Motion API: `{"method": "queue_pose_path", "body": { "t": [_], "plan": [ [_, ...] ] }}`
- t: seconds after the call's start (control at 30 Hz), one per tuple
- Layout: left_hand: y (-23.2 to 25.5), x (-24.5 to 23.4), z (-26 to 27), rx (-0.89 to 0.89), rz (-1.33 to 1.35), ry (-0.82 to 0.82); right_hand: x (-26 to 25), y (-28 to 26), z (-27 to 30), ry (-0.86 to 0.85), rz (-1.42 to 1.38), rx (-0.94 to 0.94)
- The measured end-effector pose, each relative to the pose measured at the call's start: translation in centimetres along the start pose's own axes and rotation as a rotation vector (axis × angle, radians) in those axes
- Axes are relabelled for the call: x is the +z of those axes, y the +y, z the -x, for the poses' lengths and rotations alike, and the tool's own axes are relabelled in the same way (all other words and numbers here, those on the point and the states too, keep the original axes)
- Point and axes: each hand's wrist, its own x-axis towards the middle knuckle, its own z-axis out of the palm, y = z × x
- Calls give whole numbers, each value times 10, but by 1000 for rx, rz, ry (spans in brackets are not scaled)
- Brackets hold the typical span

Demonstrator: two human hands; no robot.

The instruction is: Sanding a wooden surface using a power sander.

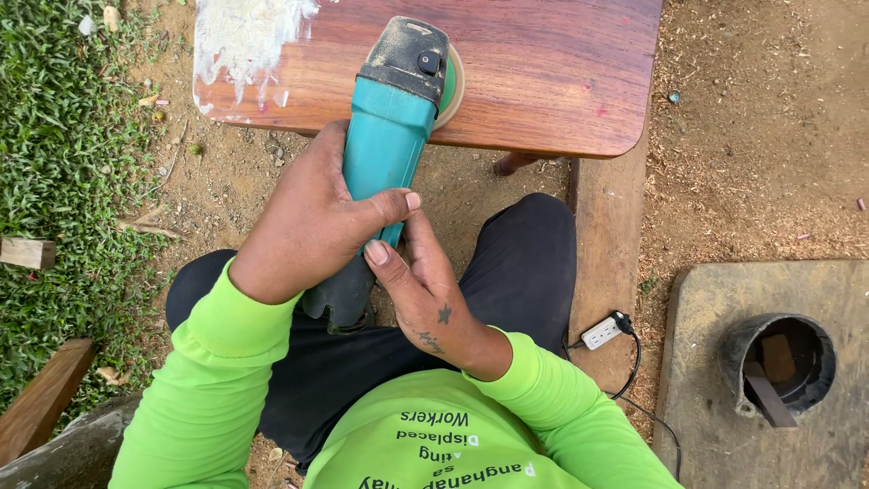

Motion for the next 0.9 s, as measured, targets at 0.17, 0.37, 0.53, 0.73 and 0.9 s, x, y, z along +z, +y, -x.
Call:
{"method": "queue_pose_path", "body": {
  "t": [0.17,0.37,0.53,0.73,0.9],
  "plan": [
    [8,10,-6,-12,-60,-18,-6,-6,5,34,11,-27],
    [16,21,-14,-30,-37,-63,-14,-9,10,78,-18,-61],
    [21,29,-19,26,24,-104,-21,-15,15,99,-1,-69],
    [28,39,-25,4,-45,-120,-27,-22,20,134,49,-98],
    [34,48,-31,58,-48,-158,-29,-29,25,192,89,-125]
  ]
}}
